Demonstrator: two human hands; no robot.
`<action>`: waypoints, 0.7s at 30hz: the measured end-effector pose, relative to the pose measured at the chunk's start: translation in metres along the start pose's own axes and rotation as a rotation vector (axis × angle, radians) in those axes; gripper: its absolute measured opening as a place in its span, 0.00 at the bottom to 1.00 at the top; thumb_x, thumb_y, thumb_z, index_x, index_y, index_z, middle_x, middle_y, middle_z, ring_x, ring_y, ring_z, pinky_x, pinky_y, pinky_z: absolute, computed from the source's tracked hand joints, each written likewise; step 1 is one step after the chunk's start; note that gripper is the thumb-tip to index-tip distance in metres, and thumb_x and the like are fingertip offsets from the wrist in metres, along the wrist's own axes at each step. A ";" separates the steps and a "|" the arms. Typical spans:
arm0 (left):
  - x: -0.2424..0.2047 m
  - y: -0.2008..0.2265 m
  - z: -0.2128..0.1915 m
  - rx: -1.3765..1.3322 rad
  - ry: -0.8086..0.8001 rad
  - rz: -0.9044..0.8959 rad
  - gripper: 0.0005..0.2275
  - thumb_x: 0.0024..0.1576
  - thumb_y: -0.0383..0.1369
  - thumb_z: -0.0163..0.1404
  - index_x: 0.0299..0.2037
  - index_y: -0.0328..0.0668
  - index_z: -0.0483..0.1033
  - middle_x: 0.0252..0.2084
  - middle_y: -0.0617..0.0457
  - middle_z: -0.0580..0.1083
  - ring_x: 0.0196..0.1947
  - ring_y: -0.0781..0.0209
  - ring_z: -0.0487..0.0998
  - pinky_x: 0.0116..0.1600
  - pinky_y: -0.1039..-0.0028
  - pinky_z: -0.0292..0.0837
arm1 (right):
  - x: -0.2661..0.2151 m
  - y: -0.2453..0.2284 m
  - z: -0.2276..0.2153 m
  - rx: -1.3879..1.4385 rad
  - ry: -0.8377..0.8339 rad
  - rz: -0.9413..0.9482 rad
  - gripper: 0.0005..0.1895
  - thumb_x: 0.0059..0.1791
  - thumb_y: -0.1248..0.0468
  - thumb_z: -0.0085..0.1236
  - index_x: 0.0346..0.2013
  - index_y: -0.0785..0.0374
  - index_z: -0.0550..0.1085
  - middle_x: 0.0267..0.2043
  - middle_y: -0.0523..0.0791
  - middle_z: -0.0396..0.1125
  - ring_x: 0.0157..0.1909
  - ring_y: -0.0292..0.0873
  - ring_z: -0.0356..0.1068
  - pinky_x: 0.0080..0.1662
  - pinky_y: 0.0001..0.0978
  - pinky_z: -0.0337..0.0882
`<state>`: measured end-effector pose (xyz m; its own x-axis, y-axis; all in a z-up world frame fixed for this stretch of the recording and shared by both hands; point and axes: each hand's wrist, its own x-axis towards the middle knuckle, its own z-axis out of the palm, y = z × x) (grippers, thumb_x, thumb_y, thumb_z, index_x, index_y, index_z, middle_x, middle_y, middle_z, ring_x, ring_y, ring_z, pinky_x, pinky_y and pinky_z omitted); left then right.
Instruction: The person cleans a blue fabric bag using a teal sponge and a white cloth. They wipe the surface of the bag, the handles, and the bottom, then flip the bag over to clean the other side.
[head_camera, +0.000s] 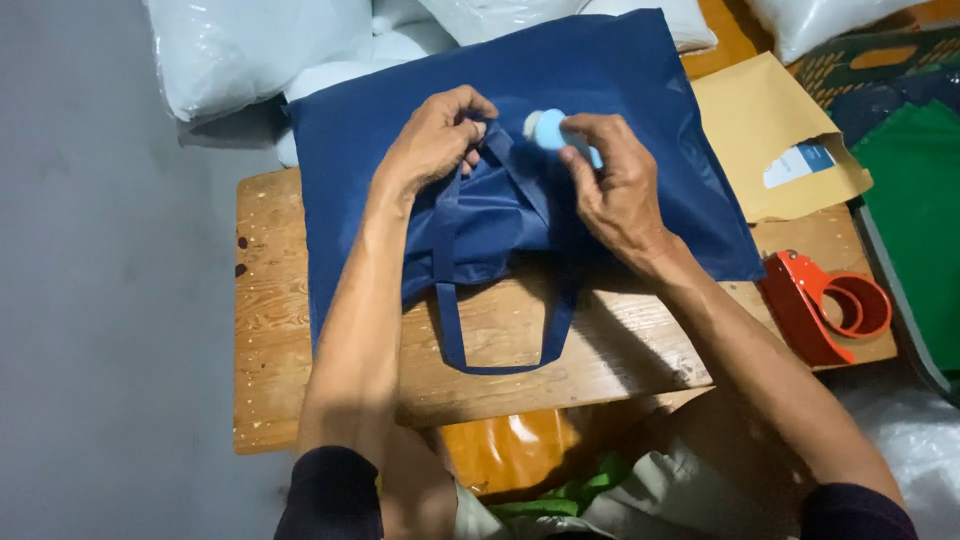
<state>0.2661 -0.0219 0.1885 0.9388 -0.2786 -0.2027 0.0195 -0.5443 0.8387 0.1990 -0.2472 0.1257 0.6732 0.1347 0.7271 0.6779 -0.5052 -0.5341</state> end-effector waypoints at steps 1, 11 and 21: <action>0.004 -0.006 -0.001 -0.004 0.003 -0.001 0.13 0.60 0.24 0.39 0.50 0.44 0.75 0.31 0.54 0.73 0.27 0.69 0.75 0.33 0.78 0.76 | 0.003 0.003 0.004 0.001 -0.005 -0.003 0.10 0.56 0.74 0.53 0.52 0.68 0.72 0.49 0.52 0.69 0.48 0.52 0.70 0.51 0.40 0.68; 0.043 -0.063 0.002 0.323 0.146 0.352 0.05 0.56 0.35 0.57 0.32 0.46 0.75 0.30 0.55 0.75 0.33 0.58 0.72 0.37 0.62 0.62 | 0.008 0.017 0.032 -0.244 -0.406 0.044 0.07 0.59 0.63 0.48 0.46 0.57 0.75 0.33 0.49 0.61 0.28 0.55 0.63 0.26 0.49 0.59; 0.050 -0.071 0.015 0.316 0.282 0.381 0.06 0.63 0.33 0.50 0.35 0.49 0.66 0.31 0.54 0.70 0.31 0.54 0.69 0.36 0.62 0.60 | -0.105 0.003 -0.034 -0.541 -0.817 0.618 0.17 0.60 0.52 0.33 0.43 0.46 0.74 0.34 0.44 0.58 0.33 0.49 0.66 0.29 0.46 0.61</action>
<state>0.3066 -0.0091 0.1107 0.9157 -0.3033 0.2636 -0.4016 -0.6688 0.6256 0.1203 -0.2920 0.0625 0.9696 0.1487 -0.1941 0.0849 -0.9491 -0.3032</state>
